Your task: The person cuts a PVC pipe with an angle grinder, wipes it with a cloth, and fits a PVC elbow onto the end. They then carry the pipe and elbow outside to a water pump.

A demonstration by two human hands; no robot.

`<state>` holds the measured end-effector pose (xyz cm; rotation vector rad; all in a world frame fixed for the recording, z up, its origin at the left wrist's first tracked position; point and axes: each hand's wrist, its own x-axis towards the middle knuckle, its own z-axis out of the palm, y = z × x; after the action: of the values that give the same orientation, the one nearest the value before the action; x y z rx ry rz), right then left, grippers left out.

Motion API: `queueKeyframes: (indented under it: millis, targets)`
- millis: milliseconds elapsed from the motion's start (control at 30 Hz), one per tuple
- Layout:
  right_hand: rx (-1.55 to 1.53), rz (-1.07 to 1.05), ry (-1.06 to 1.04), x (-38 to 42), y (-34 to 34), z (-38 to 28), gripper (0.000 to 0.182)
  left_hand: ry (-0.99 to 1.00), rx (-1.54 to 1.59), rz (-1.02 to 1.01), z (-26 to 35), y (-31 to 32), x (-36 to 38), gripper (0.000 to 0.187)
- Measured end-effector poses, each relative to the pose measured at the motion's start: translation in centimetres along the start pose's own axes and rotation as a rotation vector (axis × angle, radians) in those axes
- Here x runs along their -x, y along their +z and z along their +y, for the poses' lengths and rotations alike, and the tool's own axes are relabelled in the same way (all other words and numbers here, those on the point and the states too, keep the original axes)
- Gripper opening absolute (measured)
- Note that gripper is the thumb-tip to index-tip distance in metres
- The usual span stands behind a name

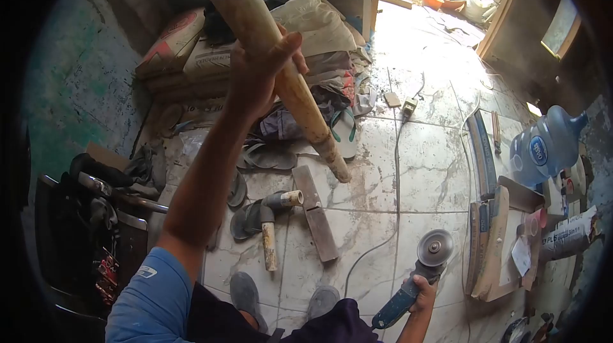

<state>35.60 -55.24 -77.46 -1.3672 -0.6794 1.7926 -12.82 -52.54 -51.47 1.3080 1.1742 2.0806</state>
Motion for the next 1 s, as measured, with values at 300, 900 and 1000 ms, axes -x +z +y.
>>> queueKeyframes:
  millis: [300, 900, 1000]
  targets:
    - [0.242, -0.037, -0.232, -1.3, 2.3, -2.4, 0.072, -0.182, -0.879, -0.521, 0.3, -3.5, 4.6, 0.039]
    - [1.013, -0.204, -0.177, -2.5, 9.8, 3.2, 0.088, -0.919, -0.946, -0.994, -17.2, -3.0, 27.2, 0.045]
    - [1.011, -0.200, -0.176, -2.4, 9.9, 3.9, 0.087, -0.921, -0.934, -1.001, -17.7, -3.4, 28.1, 0.045]
